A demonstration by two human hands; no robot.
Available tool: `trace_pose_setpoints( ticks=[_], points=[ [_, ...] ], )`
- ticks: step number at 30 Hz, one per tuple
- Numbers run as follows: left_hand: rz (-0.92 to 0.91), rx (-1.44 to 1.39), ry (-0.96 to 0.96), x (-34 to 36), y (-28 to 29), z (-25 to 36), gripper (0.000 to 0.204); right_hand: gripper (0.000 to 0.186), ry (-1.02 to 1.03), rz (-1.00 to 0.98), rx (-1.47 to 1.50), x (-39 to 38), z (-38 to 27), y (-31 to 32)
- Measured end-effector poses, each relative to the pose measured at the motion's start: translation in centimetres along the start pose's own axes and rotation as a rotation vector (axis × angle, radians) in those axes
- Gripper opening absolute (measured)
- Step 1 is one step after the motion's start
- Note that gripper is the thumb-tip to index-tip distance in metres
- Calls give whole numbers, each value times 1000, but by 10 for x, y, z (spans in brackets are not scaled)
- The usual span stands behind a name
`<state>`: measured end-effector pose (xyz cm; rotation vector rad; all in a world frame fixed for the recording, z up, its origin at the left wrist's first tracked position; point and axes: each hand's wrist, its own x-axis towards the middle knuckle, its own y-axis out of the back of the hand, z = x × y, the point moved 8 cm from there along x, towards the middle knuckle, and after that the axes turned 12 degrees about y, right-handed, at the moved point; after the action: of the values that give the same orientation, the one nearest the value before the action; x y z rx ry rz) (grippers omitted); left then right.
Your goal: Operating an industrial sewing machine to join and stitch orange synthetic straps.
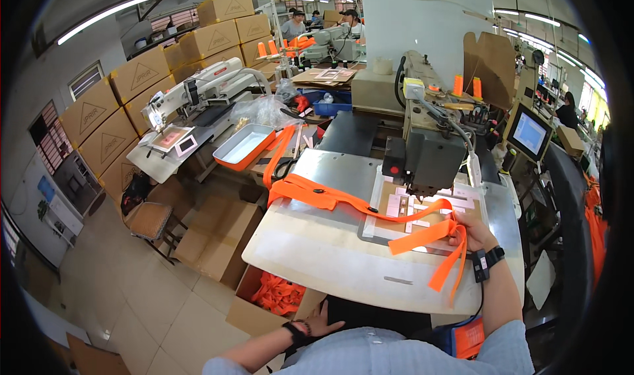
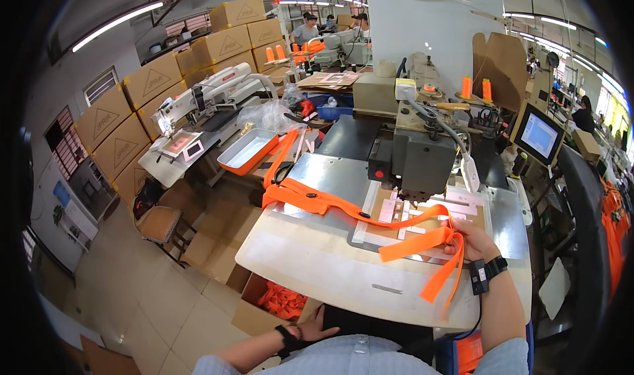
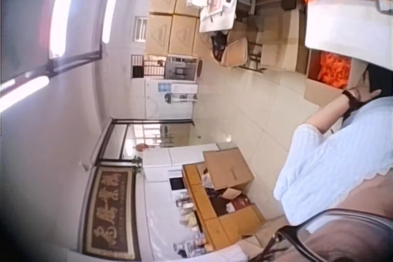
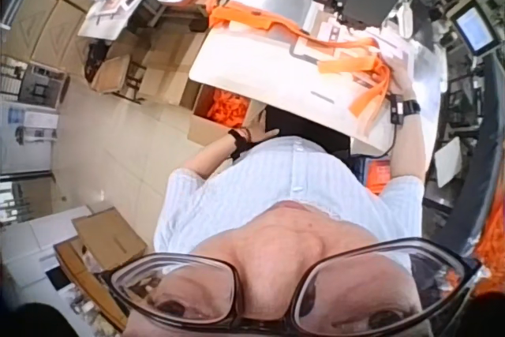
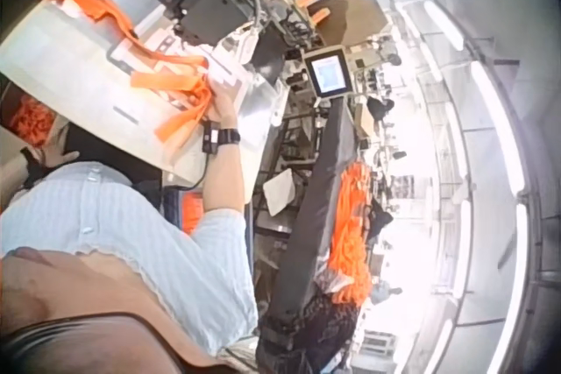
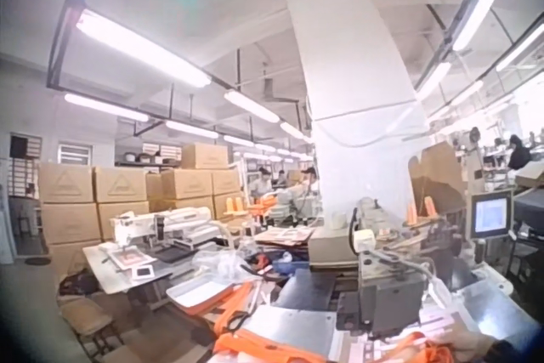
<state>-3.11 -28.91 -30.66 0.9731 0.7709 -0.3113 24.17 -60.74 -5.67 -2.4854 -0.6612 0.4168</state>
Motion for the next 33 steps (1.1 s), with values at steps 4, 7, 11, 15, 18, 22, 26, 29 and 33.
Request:
trace_pose_setpoints(
  ticks=[4, 7, 11, 15, 18, 22, 26, 29, 33],
  points=[
    [13, 278, 91, 58, -1, 25, 135, 29, -25, -33, 28, 3, 2, -8],
    [104, 406, -264, 83, 12, 52, 102, 28, -24, -22, 2, 3, 2, -17],
    [189, 502, -484, 35, 51, 110, 82, 29, -22, 19, -16, -3, 0, -5],
    [115, 451, -440, 50, 49, 95, 80, 29, -27, -13, -1, 1, 3, -6],
    [78, 413, -422, 53, 52, 83, 79, 30, -27, -5, -9, -2, 3, -12],
    [33, 370, -415, 55, 59, 68, 77, 30, -31, -66, 20, -3, -1, -12],
    [-7, 304, -384, 45, 66, 47, 76, 28, -33, -96, -22, -3, -5, -16],
    [64, 238, -435, 15, 63, 34, 64, 24, -67, -100, -139, -9, -6, -36],
    [-151, 261, -279, -64, 68, 28, 63, 24, -136, -292, -287, -20, -7, -32]
  ],
)
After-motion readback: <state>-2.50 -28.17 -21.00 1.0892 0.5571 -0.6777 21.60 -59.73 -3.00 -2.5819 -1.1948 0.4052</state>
